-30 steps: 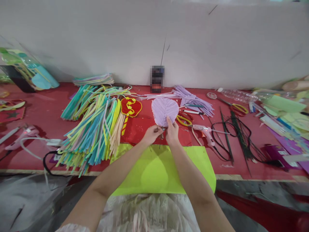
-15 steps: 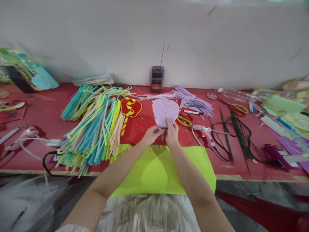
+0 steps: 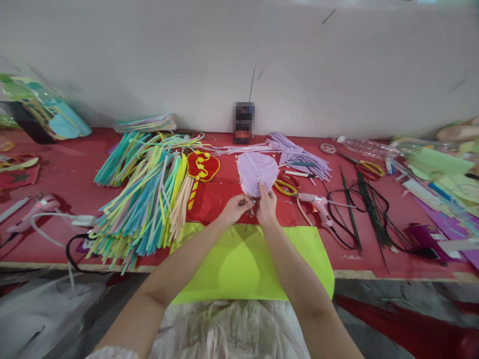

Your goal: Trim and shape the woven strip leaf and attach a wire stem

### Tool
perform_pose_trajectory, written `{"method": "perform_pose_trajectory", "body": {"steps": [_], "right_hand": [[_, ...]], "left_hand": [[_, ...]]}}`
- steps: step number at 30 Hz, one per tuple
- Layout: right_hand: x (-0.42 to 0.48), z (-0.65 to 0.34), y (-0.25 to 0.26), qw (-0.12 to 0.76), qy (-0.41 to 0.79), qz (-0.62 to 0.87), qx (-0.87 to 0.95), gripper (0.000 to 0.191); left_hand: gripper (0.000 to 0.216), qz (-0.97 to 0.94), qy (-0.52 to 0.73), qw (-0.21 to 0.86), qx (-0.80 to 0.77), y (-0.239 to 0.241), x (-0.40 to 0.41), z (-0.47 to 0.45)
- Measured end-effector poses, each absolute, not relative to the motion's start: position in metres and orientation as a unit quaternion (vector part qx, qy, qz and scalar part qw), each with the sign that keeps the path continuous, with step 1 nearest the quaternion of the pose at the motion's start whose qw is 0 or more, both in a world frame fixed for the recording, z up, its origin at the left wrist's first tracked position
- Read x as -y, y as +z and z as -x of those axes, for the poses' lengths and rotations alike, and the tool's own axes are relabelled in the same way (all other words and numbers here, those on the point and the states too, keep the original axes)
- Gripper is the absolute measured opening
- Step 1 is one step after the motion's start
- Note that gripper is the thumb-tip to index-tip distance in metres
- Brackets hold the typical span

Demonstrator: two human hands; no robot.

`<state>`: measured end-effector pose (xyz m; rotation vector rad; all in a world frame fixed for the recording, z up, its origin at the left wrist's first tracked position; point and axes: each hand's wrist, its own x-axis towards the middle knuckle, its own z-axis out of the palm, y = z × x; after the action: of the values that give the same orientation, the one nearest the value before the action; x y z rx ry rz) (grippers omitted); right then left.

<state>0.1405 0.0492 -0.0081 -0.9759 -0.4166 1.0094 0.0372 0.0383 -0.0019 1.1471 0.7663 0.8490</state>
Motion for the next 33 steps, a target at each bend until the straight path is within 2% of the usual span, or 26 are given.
{"method": "perform_pose_trajectory", "body": {"steps": [33], "right_hand": [[-0.043, -0.135, 0.002, 0.727, 0.448, 0.467, 0.230, 0.034]], "left_hand": [[0.032, -0.528, 0.397, 0.658, -0.360, -0.007, -0.039, -0.035]]}}
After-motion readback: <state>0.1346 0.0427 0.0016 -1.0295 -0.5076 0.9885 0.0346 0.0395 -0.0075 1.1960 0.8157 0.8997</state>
